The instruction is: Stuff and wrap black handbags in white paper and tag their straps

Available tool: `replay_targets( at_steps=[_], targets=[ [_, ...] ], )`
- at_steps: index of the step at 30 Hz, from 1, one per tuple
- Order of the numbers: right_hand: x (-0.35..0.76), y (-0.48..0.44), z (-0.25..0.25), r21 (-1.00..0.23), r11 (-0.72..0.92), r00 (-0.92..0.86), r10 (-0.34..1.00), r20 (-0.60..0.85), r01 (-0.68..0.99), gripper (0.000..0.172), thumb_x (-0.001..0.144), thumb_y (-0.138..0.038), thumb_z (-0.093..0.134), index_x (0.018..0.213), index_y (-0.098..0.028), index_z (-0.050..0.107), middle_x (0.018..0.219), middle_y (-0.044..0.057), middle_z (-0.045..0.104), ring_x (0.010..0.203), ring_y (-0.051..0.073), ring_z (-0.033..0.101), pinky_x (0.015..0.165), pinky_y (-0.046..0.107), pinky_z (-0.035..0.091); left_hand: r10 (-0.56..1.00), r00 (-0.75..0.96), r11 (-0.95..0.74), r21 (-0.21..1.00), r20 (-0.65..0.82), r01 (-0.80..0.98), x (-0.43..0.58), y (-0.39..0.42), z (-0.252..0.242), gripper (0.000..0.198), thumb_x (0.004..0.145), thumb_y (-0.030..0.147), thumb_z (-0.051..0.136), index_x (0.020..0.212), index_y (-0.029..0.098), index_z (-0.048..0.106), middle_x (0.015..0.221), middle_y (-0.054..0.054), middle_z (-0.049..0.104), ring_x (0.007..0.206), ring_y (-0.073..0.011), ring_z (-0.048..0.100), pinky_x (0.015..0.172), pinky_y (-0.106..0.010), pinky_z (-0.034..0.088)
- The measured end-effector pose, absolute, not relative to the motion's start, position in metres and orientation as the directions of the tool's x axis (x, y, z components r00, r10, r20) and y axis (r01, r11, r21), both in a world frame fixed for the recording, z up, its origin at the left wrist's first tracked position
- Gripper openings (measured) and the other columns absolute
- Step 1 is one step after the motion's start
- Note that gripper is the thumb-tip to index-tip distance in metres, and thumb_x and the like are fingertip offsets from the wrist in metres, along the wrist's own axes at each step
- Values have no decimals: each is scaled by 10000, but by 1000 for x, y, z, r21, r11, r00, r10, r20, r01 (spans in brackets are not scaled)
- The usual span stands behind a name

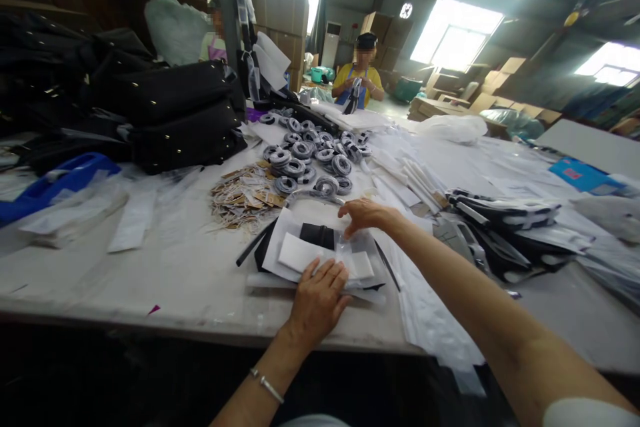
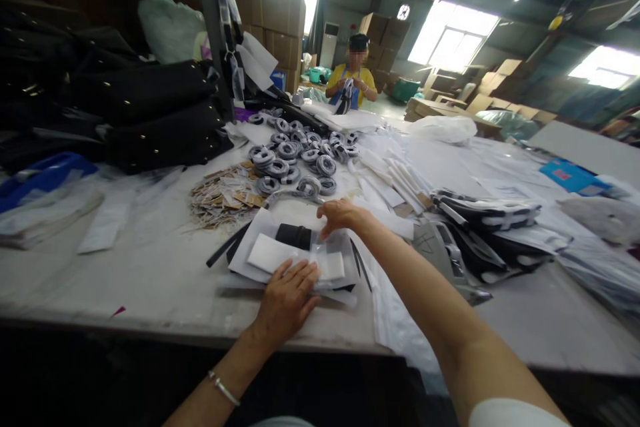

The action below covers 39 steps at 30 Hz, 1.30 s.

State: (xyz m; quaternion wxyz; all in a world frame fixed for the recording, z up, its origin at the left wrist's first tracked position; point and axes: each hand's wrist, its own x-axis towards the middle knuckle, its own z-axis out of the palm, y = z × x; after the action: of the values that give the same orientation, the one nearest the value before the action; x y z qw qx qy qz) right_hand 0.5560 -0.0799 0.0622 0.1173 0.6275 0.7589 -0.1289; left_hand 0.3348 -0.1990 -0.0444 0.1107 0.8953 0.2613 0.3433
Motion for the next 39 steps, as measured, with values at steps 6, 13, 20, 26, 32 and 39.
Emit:
replay_targets(
  at_steps=[6, 13, 20, 26, 32, 39],
  targets=[
    [562, -109, 54, -162, -42, 11, 982, -187, 986, 528, 636, -452, 878, 1098, -246, 725, 1119, 77, 720, 1078, 296, 648, 943, 369, 457, 555, 634, -832, 381, 539, 404, 335, -199, -42, 415, 897, 295, 648, 1292, 218, 543, 1327, -77, 636, 1262, -277, 558, 1113, -532, 374],
    [509, -193, 46, -404, 199, -110, 966, 232, 893, 284, 969, -351, 552, 1207, -238, 659, 1199, 72, 692, 1080, 221, 657, 955, 360, 506, 578, 609, -813, 446, 542, 374, 334, -200, -40, 373, 916, 250, 581, 1284, 203, 540, 1283, -100, 653, 1252, -270, 565, 1128, -545, 379],
    [486, -248, -24, -99, 336, -279, 887, 367, 937, 589, 926, -302, 611, 1459, -136, 423, 1460, 156, 510, 1347, 312, 475, 1111, 529, 389, 597, 582, -789, 535, 552, 303, 305, -175, -3, 299, 946, 106, 416, 1162, 200, 600, 1235, -87, 659, 1196, -176, 595, 1032, -354, 502],
    [492, -244, -22, -4, 339, -318, 888, 333, 941, 530, 913, -232, 630, 1419, -173, 484, 1461, 118, 519, 1346, 304, 476, 1105, 511, 387, 563, 718, -823, 200, 409, 532, 264, -134, 1, 298, 935, 264, 598, 1225, 201, 620, 1320, -87, 641, 1295, -280, 536, 1100, -485, 418],
    [454, -233, 12, -64, 280, -246, 914, 324, 958, 647, 826, -377, 749, 1387, -150, 522, 1467, 162, 500, 1401, 350, 391, 1189, 571, 218, 631, 697, -774, 324, 341, 543, 255, -129, -22, 322, 985, 349, 515, 1246, 199, 630, 1305, -78, 653, 1271, -268, 566, 1079, -456, 455],
    [430, -215, -16, -98, 395, -359, 895, 264, 913, 737, 809, -203, 735, 1461, -98, 407, 1456, 197, 502, 1369, 318, 451, 1153, 528, 333, 498, 801, -859, 317, 331, 403, 231, -152, -17, 629, 858, 288, 691, 1424, 176, 442, 1455, -146, 515, 1367, -265, 469, 1147, -476, 390]
  ],
)
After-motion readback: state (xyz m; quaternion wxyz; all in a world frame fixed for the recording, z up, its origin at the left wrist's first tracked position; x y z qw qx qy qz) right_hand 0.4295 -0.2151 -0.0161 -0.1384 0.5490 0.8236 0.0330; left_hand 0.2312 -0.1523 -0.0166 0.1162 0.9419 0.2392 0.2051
